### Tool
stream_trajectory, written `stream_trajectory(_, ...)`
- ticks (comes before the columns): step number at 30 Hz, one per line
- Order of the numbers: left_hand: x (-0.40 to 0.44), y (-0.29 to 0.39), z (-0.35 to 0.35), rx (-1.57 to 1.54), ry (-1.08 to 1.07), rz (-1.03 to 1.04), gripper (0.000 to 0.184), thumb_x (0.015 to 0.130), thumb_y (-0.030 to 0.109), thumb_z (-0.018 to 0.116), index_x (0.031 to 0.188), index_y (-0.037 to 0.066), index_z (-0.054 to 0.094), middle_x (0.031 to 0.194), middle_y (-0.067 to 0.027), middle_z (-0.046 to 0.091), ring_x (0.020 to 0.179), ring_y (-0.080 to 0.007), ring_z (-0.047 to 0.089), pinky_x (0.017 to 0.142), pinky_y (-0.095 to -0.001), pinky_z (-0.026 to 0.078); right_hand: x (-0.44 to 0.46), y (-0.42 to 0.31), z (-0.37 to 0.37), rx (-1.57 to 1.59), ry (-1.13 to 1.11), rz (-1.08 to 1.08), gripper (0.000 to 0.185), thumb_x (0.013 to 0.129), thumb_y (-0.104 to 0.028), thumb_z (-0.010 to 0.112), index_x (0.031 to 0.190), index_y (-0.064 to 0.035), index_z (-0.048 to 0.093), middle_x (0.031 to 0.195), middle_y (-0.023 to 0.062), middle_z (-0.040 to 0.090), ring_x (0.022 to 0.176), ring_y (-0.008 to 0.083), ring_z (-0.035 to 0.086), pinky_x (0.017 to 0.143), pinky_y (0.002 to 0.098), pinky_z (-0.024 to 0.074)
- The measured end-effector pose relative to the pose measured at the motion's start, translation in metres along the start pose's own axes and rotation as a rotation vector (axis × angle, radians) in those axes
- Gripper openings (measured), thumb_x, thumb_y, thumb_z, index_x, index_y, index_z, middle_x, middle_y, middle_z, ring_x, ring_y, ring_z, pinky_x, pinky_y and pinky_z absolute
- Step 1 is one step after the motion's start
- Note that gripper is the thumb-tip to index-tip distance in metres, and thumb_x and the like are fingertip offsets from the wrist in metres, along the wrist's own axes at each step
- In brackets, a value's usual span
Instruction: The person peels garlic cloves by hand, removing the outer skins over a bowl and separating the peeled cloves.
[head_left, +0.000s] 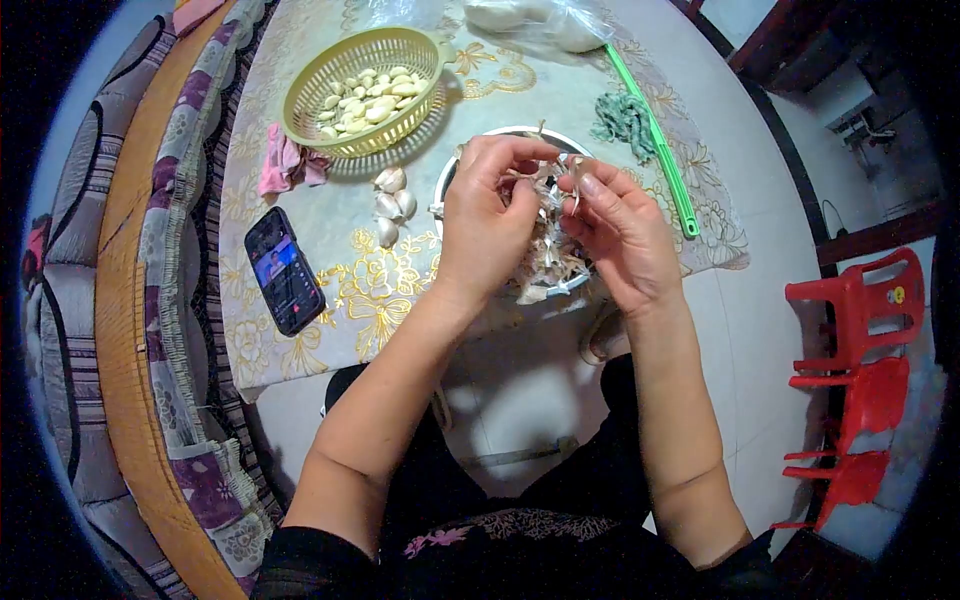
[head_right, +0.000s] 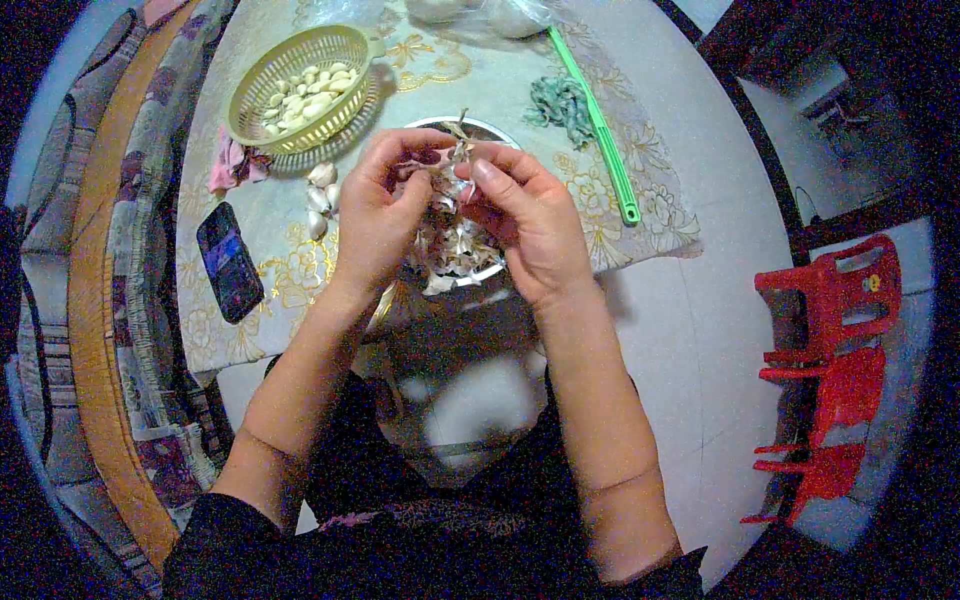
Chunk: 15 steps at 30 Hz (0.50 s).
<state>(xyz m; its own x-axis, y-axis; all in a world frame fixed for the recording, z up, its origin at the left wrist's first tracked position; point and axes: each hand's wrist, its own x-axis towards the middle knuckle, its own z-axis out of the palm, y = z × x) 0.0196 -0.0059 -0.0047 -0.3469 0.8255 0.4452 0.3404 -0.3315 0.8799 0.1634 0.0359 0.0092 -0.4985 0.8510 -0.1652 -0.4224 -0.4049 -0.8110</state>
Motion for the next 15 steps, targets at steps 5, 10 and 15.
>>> stream_trajectory(5,0.001,0.016,0.0,-0.026,-0.003,0.026,0.023,0.08,-0.003,0.059,0.102,0.002,0.061,0.095,-0.0056,0.057,0.08,-0.0119,0.058,0.071,-0.0239,0.048,-0.001,0.002,0.0,-0.082,-0.021,-0.007,0.025,0.084,-0.015,0.067,0.105,-0.0042,0.06,0.091,0.0024,0.064,0.075,0.0084,0.058,0.068,0.0203,0.0482)
stream_trajectory(10,0.0,0.013,0.002,-0.076,0.008,0.066,0.024,0.077,-0.003,0.062,0.101,0.003,0.059,0.09,-0.0066,0.056,0.071,-0.0126,0.057,0.063,-0.0251,0.048,0.0,0.002,-0.001,-0.192,-0.069,-0.028,0.023,0.083,-0.014,0.068,0.103,-0.0039,0.062,0.086,-0.0002,0.062,0.073,0.006,0.055,0.065,0.0189,0.0456)
stream_trajectory(15,0.001,0.017,0.0,-0.091,-0.021,0.064,0.026,0.077,-0.004,0.062,0.103,0.002,0.059,0.085,-0.0064,0.056,0.069,-0.0124,0.056,0.062,-0.0249,0.047,-0.004,-0.005,0.001,-0.377,-0.028,-0.098,0.022,0.083,-0.012,0.068,0.102,-0.0025,0.062,0.083,-0.0004,0.062,0.071,0.0041,0.055,0.063,0.0184,0.045)
